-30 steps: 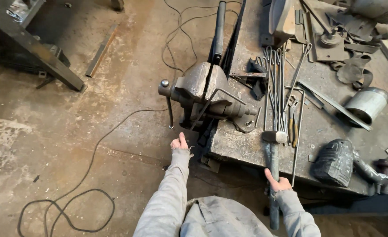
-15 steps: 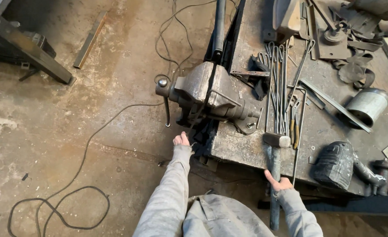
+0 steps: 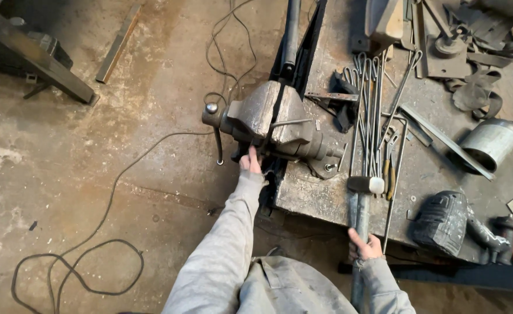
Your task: Bend a metal rod into a hook shape using a workbench vise and a hammer.
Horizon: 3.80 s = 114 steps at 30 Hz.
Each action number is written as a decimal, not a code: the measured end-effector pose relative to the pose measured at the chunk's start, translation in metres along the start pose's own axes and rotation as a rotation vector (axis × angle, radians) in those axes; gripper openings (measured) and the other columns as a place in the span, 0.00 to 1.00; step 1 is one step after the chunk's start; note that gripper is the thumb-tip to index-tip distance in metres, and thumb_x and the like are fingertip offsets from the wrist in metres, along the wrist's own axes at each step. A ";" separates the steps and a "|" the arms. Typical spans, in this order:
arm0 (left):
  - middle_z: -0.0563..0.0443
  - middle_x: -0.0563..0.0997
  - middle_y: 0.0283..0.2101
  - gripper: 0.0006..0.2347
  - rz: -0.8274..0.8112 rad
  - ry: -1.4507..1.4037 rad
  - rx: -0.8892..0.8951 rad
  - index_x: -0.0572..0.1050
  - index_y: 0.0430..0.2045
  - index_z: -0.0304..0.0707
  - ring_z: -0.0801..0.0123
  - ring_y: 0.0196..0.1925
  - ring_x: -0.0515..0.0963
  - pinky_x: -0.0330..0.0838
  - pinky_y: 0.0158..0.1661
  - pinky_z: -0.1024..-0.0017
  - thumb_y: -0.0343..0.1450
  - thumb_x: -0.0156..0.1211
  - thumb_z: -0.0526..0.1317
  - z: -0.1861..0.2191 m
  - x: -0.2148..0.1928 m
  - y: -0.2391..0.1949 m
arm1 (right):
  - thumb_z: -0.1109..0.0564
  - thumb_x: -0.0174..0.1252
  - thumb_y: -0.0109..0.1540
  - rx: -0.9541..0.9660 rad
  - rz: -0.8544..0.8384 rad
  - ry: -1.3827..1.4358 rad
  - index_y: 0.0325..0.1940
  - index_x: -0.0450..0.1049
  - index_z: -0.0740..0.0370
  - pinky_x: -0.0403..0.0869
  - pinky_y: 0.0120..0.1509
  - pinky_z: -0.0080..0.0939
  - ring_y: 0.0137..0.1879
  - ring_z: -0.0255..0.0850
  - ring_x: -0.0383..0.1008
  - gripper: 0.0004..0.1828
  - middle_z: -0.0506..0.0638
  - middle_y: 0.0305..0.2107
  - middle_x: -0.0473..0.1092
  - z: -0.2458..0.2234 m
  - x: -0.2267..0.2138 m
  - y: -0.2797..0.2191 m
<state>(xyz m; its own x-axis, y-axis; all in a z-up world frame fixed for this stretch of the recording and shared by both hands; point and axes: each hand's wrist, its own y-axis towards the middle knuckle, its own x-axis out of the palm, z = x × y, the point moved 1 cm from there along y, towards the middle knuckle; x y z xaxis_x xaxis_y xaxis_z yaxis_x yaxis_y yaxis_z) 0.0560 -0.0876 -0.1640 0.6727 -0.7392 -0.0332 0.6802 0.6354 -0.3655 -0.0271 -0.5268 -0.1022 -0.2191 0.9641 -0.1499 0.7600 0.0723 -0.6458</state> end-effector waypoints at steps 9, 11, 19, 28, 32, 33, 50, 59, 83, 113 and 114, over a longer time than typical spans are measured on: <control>0.27 0.73 0.35 0.17 0.246 0.435 0.882 0.76 0.41 0.22 0.39 0.38 0.71 0.65 0.38 0.53 0.81 0.44 0.44 -0.070 0.014 0.019 | 0.36 0.53 0.62 0.196 -0.071 0.226 0.37 0.68 0.62 0.60 0.20 0.43 0.16 0.40 0.57 0.24 0.50 0.16 0.60 -0.029 0.001 -0.083; 0.30 0.74 0.32 0.18 0.175 0.263 0.568 0.75 0.33 0.24 0.40 0.36 0.73 0.66 0.36 0.51 0.79 0.44 0.45 -0.074 0.019 0.021 | 0.40 0.54 0.63 0.022 -0.176 0.225 0.40 0.71 0.64 0.60 0.21 0.38 0.19 0.35 0.60 0.23 0.49 0.17 0.64 -0.044 0.009 -0.105; 0.32 0.75 0.27 0.16 0.148 0.136 0.275 0.74 0.29 0.23 0.39 0.32 0.74 0.66 0.36 0.49 0.76 0.51 0.44 -0.068 0.014 0.032 | 0.51 0.61 0.63 -0.393 -0.356 -0.017 0.41 0.74 0.71 0.69 0.26 0.35 0.23 0.34 0.70 0.17 0.50 0.21 0.72 -0.095 0.059 -0.136; 0.33 0.73 0.37 0.14 0.093 0.584 0.920 0.74 0.47 0.35 0.39 0.42 0.72 0.68 0.40 0.49 0.67 0.63 0.32 -0.111 -0.002 0.040 | 0.58 0.61 0.61 -0.352 -0.516 0.091 0.44 0.71 0.71 0.65 0.23 0.34 0.20 0.33 0.66 0.13 0.49 0.20 0.70 -0.137 0.099 -0.172; 0.32 0.73 0.35 0.11 0.134 0.582 0.973 0.75 0.44 0.31 0.40 0.41 0.72 0.67 0.41 0.49 0.69 0.59 0.32 -0.096 0.002 0.047 | 0.58 0.57 0.59 -0.411 -0.258 0.049 0.46 0.72 0.70 0.70 0.28 0.34 0.26 0.34 0.70 0.15 0.50 0.24 0.72 -0.186 0.114 -0.178; 0.32 0.73 0.35 0.11 0.117 0.577 0.967 0.75 0.44 0.31 0.40 0.41 0.72 0.67 0.41 0.49 0.69 0.59 0.32 -0.116 0.015 0.045 | 0.58 0.57 0.59 -0.400 -0.242 0.049 0.46 0.72 0.70 0.70 0.28 0.34 0.26 0.34 0.70 0.15 0.50 0.24 0.72 -0.181 0.110 -0.177; 0.26 0.71 0.46 0.12 0.265 0.527 0.901 0.72 0.45 0.26 0.34 0.48 0.71 0.69 0.49 0.46 0.68 0.54 0.30 -0.098 0.048 0.057 | 0.28 0.51 0.68 -0.444 -0.163 0.307 0.48 0.67 0.66 0.63 0.27 0.40 0.27 0.38 0.62 0.35 0.53 0.30 0.66 -0.351 0.059 -0.241; 0.27 0.75 0.45 0.10 0.296 0.597 0.885 0.73 0.42 0.26 0.37 0.47 0.75 0.71 0.49 0.49 0.69 0.53 0.30 -0.104 0.044 0.067 | 0.38 0.46 0.73 -0.278 -0.218 0.360 0.28 0.66 0.59 0.65 0.27 0.48 0.25 0.45 0.66 0.28 0.53 0.21 0.66 -0.275 0.162 -0.110; 0.36 0.80 0.35 0.17 -0.110 -0.016 0.557 0.77 0.40 0.27 0.54 0.36 0.78 0.73 0.41 0.63 0.76 0.55 0.49 -0.048 -0.039 0.011 | 0.38 0.43 0.66 0.086 -0.094 -0.047 0.43 0.68 0.65 0.64 0.23 0.43 0.19 0.41 0.61 0.26 0.53 0.19 0.63 -0.218 0.104 -0.145; 0.32 0.81 0.37 0.12 -0.088 0.261 0.524 0.79 0.40 0.34 0.35 0.42 0.79 0.72 0.41 0.49 0.77 0.56 0.45 -0.078 0.011 0.028 | 0.40 0.46 0.67 0.102 -0.115 -0.099 0.37 0.65 0.65 0.65 0.21 0.43 0.19 0.40 0.62 0.23 0.53 0.18 0.63 -0.172 0.102 -0.175; 0.32 0.81 0.37 0.12 -0.083 0.264 0.525 0.79 0.40 0.34 0.35 0.42 0.79 0.72 0.41 0.49 0.77 0.56 0.45 -0.090 0.013 0.026 | 0.40 0.46 0.67 0.101 -0.120 -0.099 0.37 0.65 0.65 0.65 0.21 0.43 0.19 0.40 0.62 0.23 0.53 0.18 0.63 -0.173 0.103 -0.176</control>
<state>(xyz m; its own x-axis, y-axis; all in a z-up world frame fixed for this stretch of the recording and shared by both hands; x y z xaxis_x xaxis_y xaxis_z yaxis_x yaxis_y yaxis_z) 0.0566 -0.1011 -0.2573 0.5615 -0.7791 -0.2787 0.8259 0.5486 0.1305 -0.0776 -0.3963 0.1251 -0.3674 0.9199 -0.1369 0.6606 0.1545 -0.7346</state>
